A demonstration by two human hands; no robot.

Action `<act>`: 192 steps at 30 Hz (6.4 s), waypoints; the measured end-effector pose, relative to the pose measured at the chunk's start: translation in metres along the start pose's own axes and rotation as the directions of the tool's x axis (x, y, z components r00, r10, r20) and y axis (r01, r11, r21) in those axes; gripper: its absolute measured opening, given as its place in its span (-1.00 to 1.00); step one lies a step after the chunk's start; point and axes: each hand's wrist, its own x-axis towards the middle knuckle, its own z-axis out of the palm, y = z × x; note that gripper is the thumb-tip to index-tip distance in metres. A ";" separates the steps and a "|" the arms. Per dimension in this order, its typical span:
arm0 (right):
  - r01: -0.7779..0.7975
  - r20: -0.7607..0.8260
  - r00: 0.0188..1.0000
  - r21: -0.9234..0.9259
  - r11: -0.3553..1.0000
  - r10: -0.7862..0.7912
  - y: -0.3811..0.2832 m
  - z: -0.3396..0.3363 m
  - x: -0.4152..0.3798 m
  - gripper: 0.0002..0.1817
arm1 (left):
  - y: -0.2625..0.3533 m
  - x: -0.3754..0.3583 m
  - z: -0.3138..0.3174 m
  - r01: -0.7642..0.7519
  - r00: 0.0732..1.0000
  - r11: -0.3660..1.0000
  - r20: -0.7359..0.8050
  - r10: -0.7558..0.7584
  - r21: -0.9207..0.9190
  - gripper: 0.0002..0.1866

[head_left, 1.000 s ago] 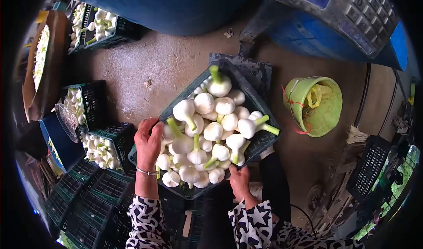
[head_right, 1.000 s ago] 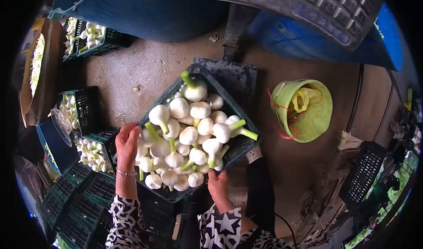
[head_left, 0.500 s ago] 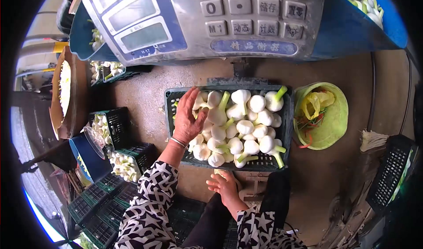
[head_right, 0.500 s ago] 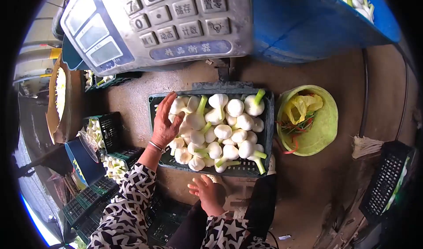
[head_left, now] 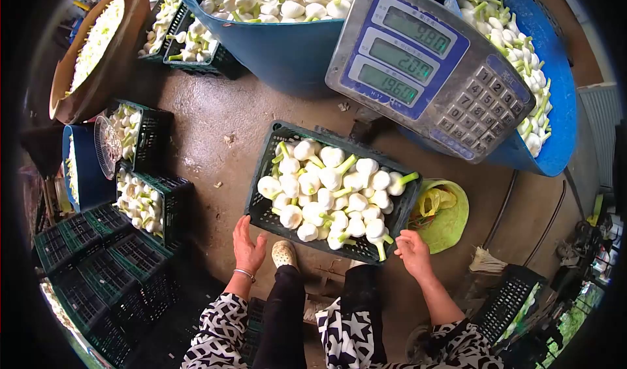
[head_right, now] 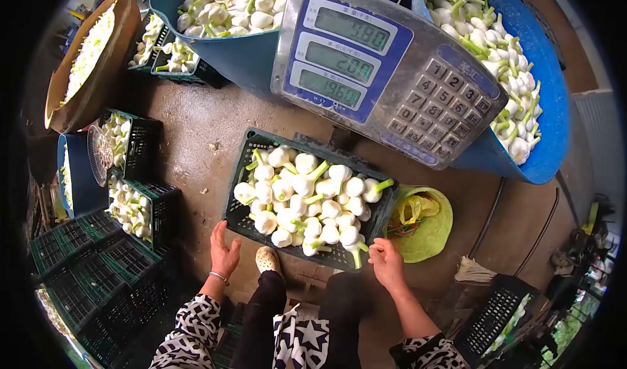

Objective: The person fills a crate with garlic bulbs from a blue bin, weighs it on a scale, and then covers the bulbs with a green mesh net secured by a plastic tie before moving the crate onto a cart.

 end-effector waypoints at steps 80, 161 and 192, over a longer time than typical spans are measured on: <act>0.768 0.372 0.631 -0.173 0.617 -0.680 -0.027 -0.029 0.053 -0.74 | 0.046 0.006 0.030 -0.180 0.912 0.279 -0.054 0.407 -0.943 -0.67; 0.422 -0.234 -0.149 -0.894 0.152 -0.961 -0.231 -0.194 -0.003 -0.56 | 0.065 0.120 0.099 -0.682 0.678 0.668 -0.085 0.730 0.299 -0.36; 0.825 0.081 0.464 -0.403 0.397 -0.882 -0.040 0.033 0.131 -0.78 | 0.139 0.076 0.107 -0.894 0.448 0.436 0.172 0.877 0.104 -0.59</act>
